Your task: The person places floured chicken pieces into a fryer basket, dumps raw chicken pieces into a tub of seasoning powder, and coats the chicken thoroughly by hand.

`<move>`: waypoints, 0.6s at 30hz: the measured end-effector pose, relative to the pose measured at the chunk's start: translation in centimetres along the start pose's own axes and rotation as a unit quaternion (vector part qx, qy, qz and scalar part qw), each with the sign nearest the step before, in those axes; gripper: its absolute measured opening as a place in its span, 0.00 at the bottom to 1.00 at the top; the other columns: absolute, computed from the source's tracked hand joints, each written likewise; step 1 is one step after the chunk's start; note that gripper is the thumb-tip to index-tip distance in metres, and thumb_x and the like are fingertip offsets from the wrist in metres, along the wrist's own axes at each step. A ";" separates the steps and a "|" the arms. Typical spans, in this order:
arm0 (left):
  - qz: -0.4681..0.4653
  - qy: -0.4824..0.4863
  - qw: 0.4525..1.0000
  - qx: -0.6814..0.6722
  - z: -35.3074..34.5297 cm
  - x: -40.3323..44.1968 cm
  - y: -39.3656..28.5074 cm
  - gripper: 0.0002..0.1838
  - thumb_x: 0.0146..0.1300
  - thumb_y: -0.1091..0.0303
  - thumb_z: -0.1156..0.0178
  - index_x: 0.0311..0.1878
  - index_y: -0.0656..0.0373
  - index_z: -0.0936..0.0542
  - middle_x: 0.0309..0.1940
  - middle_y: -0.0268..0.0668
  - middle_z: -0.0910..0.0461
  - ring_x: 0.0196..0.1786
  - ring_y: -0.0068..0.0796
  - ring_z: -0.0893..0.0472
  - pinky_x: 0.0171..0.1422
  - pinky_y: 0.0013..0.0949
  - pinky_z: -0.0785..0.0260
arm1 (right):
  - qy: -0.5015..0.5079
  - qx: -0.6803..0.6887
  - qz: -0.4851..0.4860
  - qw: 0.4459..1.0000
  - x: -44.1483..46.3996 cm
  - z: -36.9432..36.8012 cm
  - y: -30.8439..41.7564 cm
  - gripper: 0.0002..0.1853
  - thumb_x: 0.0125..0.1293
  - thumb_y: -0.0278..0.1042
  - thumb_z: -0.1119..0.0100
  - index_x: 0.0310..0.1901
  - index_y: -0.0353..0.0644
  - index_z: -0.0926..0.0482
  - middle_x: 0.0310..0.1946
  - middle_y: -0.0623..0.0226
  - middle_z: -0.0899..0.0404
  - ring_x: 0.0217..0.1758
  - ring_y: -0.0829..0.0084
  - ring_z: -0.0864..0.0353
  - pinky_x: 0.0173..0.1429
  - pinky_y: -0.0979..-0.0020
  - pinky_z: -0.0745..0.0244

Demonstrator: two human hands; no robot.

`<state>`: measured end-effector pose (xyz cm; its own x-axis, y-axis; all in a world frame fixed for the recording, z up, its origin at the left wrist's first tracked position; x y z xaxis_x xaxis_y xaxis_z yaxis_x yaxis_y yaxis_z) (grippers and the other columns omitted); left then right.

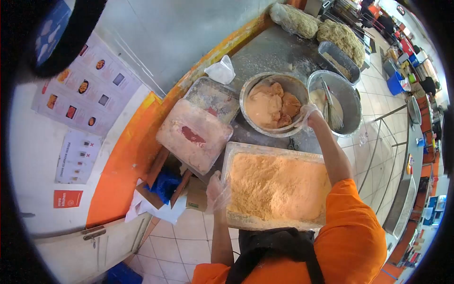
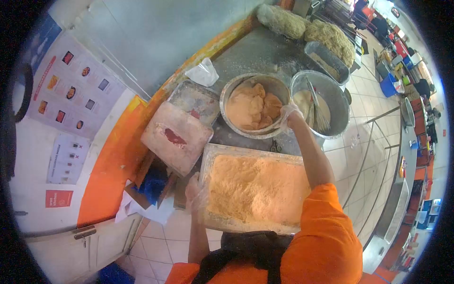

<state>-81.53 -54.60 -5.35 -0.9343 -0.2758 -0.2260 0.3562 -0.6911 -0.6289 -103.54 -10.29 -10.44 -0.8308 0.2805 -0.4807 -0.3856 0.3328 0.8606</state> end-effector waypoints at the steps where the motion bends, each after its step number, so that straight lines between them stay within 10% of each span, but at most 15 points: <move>1: 0.014 0.028 0.999 0.007 0.2 0.1 -0.4 0.22 0.62 0.56 0.39 0.54 0.59 0.24 0.43 0.49 0.18 0.48 0.52 0.19 0.52 0.47 0.28 | -0.023 0.038 -0.034 0.998 -3.1 -1.3 1.4 0.10 0.61 0.27 0.43 0.46 0.45 0.24 0.27 0.66 0.28 0.27 0.67 0.27 0.26 0.61 0.31; 5: -0.010 0.005 1.000 0.010 -1.3 0.3 0.9 0.19 0.61 0.56 0.39 0.51 0.57 0.22 0.43 0.49 0.19 0.47 0.54 0.20 0.51 0.48 0.29 | 0.037 0.224 -0.017 0.974 2.8 4.0 -2.2 0.03 0.63 0.29 0.42 0.38 0.44 0.26 0.27 0.68 0.28 0.28 0.70 0.26 0.25 0.63 0.30; 8: -0.009 0.026 1.000 0.002 -1.7 0.2 1.7 0.17 0.62 0.53 0.40 0.48 0.55 0.22 0.41 0.48 0.18 0.45 0.54 0.20 0.49 0.49 0.29 | 0.065 0.082 0.033 0.994 2.6 7.3 -3.9 0.02 0.65 0.30 0.44 0.36 0.45 0.27 0.27 0.70 0.27 0.28 0.71 0.26 0.25 0.66 0.30; 9: -0.023 0.037 0.999 0.008 -1.3 0.4 1.3 0.18 0.63 0.52 0.40 0.47 0.55 0.22 0.40 0.47 0.18 0.45 0.54 0.20 0.49 0.50 0.29 | 0.217 0.137 0.084 0.963 -1.0 6.2 -3.9 0.03 0.67 0.29 0.47 0.34 0.44 0.28 0.27 0.69 0.28 0.29 0.70 0.25 0.28 0.66 0.27; 12: -0.057 -0.004 0.997 0.053 -0.2 1.1 0.1 0.19 0.64 0.49 0.42 0.47 0.55 0.22 0.34 0.46 0.19 0.41 0.53 0.20 0.45 0.49 0.29 | 0.083 0.349 -0.027 0.933 -10.7 -3.0 -0.4 0.21 0.65 0.21 0.55 0.60 0.43 0.30 0.47 0.58 0.21 0.34 0.65 0.20 0.25 0.61 0.24; 16: -0.047 0.086 0.990 0.103 -6.3 0.9 7.5 0.13 0.70 0.53 0.46 0.43 0.52 0.23 0.23 0.37 0.23 0.27 0.37 0.23 0.27 0.40 0.33 | 0.006 0.316 -0.075 0.946 -8.0 -5.8 -2.0 0.23 0.69 0.21 0.58 0.66 0.46 0.33 0.61 0.57 0.26 0.48 0.60 0.18 0.40 0.57 0.17; 18: -0.172 -0.137 0.853 0.473 -7.7 5.2 11.4 0.12 0.70 0.55 0.46 0.41 0.53 0.22 0.21 0.33 0.25 0.21 0.30 0.26 0.21 0.35 0.35 | 0.097 0.382 -0.005 0.919 -15.2 -8.8 2.1 0.21 0.70 0.23 0.57 0.63 0.45 0.31 0.62 0.57 0.27 0.50 0.58 0.19 0.46 0.56 0.17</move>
<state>-82.43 -58.78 -19.43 -0.9933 -0.0036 0.1153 0.0371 -0.9566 0.2891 -95.20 -21.79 0.15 -0.9132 0.1329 -0.3852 -0.0609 0.8902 0.4516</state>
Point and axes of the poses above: each hand's wrist, its own x-axis towards the middle knuckle, its own z-axis out of the back of the hand, y = z × x, the point moved 4 cm from there along x, towards the middle knuckle
